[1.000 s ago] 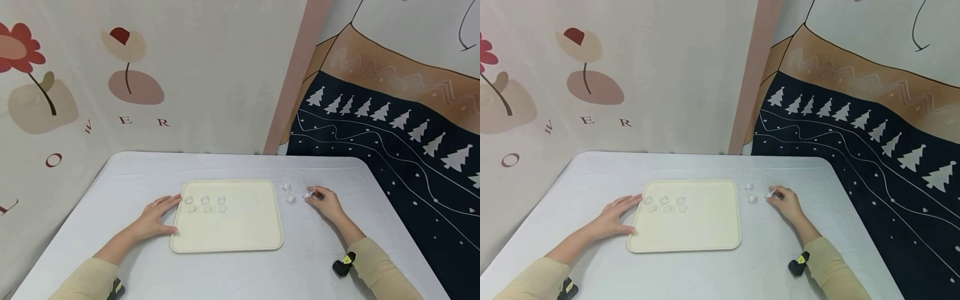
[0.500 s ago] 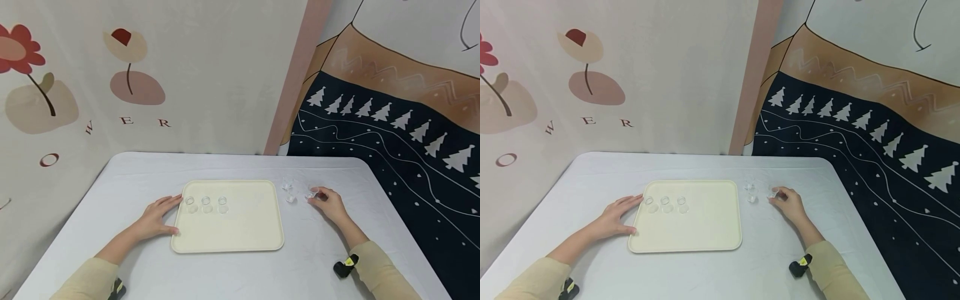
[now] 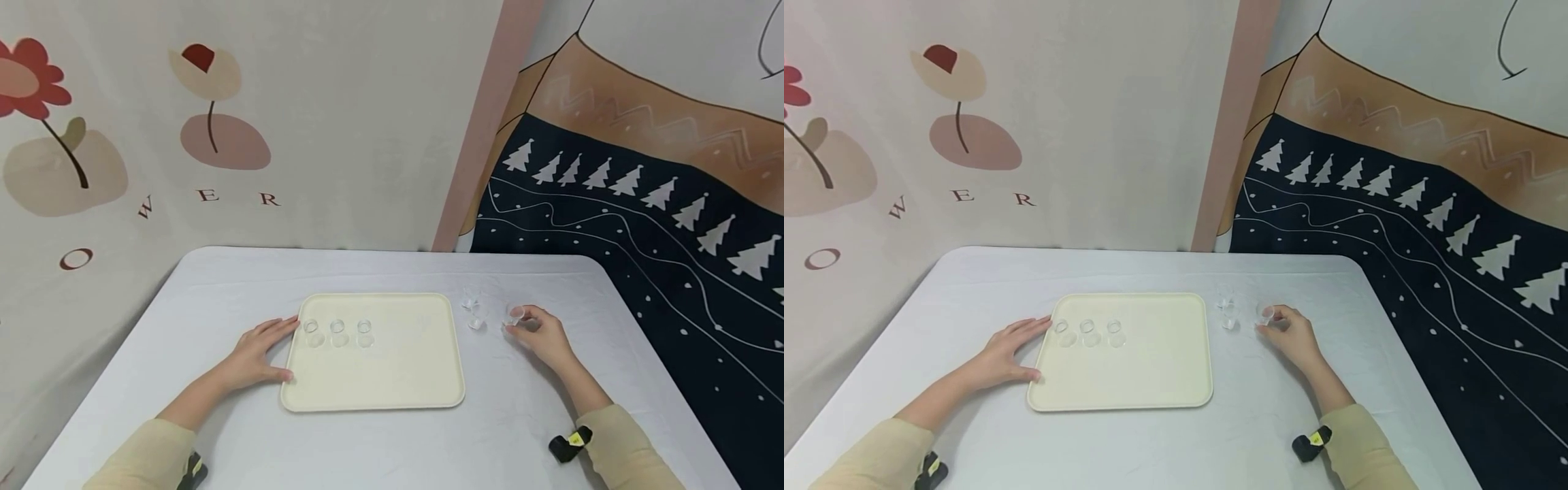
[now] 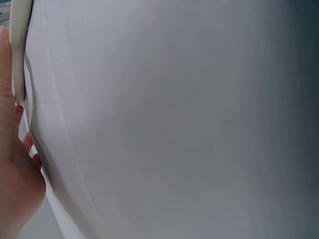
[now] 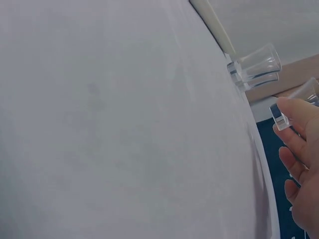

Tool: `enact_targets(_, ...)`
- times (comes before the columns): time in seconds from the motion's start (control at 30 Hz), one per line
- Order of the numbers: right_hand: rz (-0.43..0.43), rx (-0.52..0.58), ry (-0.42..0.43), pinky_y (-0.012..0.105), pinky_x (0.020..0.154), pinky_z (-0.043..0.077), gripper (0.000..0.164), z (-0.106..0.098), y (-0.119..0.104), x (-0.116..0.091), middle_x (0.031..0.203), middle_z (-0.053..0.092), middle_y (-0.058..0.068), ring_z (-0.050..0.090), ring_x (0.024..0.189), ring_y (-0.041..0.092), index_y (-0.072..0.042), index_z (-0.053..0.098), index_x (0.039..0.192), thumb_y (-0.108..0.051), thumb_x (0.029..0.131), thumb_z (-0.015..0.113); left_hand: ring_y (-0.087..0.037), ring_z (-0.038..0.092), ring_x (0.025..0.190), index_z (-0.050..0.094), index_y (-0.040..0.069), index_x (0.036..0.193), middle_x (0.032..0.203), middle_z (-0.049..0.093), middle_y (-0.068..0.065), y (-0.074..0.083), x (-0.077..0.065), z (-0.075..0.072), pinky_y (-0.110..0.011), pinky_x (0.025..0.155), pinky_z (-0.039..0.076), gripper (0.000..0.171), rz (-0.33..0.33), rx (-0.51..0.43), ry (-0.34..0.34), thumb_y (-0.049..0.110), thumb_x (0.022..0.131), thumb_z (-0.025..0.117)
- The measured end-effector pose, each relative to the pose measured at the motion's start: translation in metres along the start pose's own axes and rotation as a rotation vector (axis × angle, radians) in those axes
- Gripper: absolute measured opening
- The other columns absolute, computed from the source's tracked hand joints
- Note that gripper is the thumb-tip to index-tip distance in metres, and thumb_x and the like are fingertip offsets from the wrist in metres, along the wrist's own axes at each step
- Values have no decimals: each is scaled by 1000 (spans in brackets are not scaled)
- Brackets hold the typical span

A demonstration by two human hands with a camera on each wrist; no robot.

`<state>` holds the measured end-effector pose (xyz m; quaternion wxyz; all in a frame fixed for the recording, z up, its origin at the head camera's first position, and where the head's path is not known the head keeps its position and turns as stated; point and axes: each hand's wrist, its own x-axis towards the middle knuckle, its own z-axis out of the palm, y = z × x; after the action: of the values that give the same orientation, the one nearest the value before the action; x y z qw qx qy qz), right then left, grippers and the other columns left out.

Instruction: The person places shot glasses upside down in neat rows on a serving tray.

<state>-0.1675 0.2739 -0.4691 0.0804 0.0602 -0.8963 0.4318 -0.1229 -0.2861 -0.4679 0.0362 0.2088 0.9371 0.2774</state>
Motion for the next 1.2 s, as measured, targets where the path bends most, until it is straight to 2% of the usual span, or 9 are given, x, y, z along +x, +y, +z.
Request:
enact_targets(0.13,-15,40,-14,41,82,41,27,1,-6,-3,99,63,11,53,94,24,-5,65,101,-14,80,79,-46,24,134,38,5,146,151,33,-16,0,0,1,-68,101,15,102,3,5,3,49,65,82)
enact_targets(0.33,-41,70,-29,50,91,38,25,2,-18,-6,97,64,9,53,96,22,-7,63,97,-11,78,79,-46,24,134,38,4,145,151,33,-16,0,1,1,-68,101,15,103,0,8,6,49,64,83)
enact_targets(0.57,-68,59,-29,46,89,36,26,3,-36,-11,97,61,10,53,95,26,-5,64,101,-10,79,78,-46,24,134,38,5,146,151,33,-16,-2,1,1,-68,101,15,103,6,10,6,51,64,82)
enact_targets(0.77,-93,51,-40,47,89,36,28,3,-54,-15,98,61,10,52,96,27,-4,65,104,-10,80,78,-45,26,132,39,7,146,150,35,-14,-4,1,3,-68,100,16,104,28,2,35,49,62,84)
enact_targets(1.2,-244,64,-41,44,81,38,30,8,-71,-14,98,64,1,51,91,14,-6,68,105,-7,77,80,-46,24,133,38,5,146,151,33,-15,-1,0,1,-68,100,15,103,12,4,6,48,64,83)
